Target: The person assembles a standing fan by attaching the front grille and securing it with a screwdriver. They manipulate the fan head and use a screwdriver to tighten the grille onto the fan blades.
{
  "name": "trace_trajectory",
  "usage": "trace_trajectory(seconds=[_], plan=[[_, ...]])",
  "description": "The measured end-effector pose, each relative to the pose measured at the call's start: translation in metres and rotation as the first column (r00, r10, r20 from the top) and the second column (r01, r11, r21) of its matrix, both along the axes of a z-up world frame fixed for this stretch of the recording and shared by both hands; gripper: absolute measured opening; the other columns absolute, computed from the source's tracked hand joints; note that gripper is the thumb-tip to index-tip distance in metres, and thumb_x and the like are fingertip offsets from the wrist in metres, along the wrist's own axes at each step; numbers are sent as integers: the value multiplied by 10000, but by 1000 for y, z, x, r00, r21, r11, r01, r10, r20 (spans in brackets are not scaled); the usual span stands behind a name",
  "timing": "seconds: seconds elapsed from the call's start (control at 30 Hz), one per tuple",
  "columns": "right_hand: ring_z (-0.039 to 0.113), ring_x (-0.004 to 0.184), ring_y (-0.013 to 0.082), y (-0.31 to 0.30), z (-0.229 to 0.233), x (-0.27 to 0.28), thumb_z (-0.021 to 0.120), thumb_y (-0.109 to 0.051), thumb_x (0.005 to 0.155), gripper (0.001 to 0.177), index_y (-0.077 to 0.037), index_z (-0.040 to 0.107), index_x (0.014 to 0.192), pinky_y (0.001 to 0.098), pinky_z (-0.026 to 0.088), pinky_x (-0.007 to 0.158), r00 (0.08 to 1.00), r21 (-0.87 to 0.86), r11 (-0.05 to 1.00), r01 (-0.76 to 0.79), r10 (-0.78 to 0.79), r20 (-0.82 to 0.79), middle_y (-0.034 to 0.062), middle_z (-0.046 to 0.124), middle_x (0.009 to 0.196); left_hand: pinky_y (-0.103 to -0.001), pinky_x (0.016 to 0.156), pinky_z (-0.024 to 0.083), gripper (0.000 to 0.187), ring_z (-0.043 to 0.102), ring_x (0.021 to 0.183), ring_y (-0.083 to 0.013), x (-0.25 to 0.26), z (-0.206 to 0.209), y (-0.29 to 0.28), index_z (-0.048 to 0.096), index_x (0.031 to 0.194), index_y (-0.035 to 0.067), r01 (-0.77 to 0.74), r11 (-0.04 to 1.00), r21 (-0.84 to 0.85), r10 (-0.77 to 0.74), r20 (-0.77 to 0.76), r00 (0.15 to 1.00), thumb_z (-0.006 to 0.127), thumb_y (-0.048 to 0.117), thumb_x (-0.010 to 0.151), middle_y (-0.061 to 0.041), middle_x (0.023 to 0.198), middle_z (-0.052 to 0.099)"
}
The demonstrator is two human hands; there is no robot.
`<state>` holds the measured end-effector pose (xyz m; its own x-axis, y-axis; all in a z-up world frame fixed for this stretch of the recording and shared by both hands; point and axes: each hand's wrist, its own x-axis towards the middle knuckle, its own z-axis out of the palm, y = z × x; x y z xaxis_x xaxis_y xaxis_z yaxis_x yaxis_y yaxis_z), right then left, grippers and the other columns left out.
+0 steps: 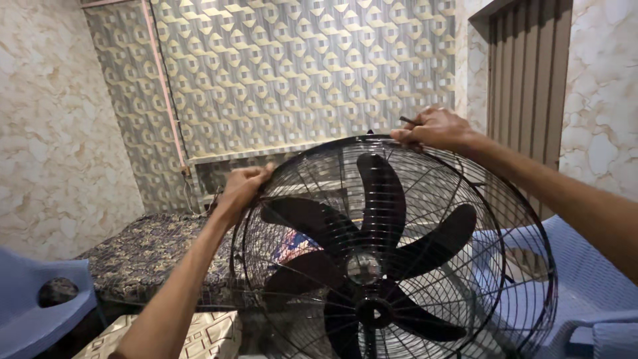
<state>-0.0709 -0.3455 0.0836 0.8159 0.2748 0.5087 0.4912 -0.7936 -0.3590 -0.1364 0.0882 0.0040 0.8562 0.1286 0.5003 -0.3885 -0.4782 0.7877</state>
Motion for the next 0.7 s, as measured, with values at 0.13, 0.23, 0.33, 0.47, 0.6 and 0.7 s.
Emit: trace_trajectory(seconds=[0.13,0.23,0.33,0.47,0.6,0.7], plan=[[509,550,95,16,-3,9,551,-788,838,687,-186,774,1085,300,328,466,988,-150,977,150,-142,62,-32,669,685,-371,831,509,389,661,963,-205,-10,21,-73,753,1098,81,-340,893,295,96,613,784,683,433,949,-82,1072,736],[441,506,89,17,-6,17,535,-818,819,719,-198,792,1078,296,276,430,983,-165,971,173,-161,84,-28,602,617,-344,938,538,265,704,972,-176,-26,14,-134,745,1054,126,-260,911,320,9,615,788,679,375,991,-50,1077,746],[440,495,82,13,-6,24,543,-829,808,743,-182,805,1061,297,281,428,985,-156,974,165,-154,76,-42,582,600,-415,977,473,238,609,1070,-261,-49,-5,-169,744,1039,108,-425,853,304,46,767,640,755,322,938,-82,1057,698],[485,525,96,8,-9,32,558,-819,807,733,-186,808,1079,304,328,446,981,-162,968,193,-185,64,-24,636,646,-464,918,437,430,555,1100,-294,-68,-21,-187,682,1145,70,-558,797,231,82,874,478,809,340,835,-106,1154,616],[590,575,105,6,-11,37,595,-791,800,712,-175,824,1073,304,399,468,974,-120,967,225,-220,50,6,736,744,-457,940,436,477,546,1147,-298,-74,-34,-196,654,1194,76,-590,771,240,104,866,489,804,341,827,-106,1191,597],[632,644,149,5,-11,36,604,-764,807,679,-172,797,1077,355,437,517,986,-107,980,169,-166,28,2,782,815,-457,949,438,460,553,1151,-295,-77,-43,-199,638,1223,90,-556,777,295,117,801,588,790,356,880,-87,1171,607]])
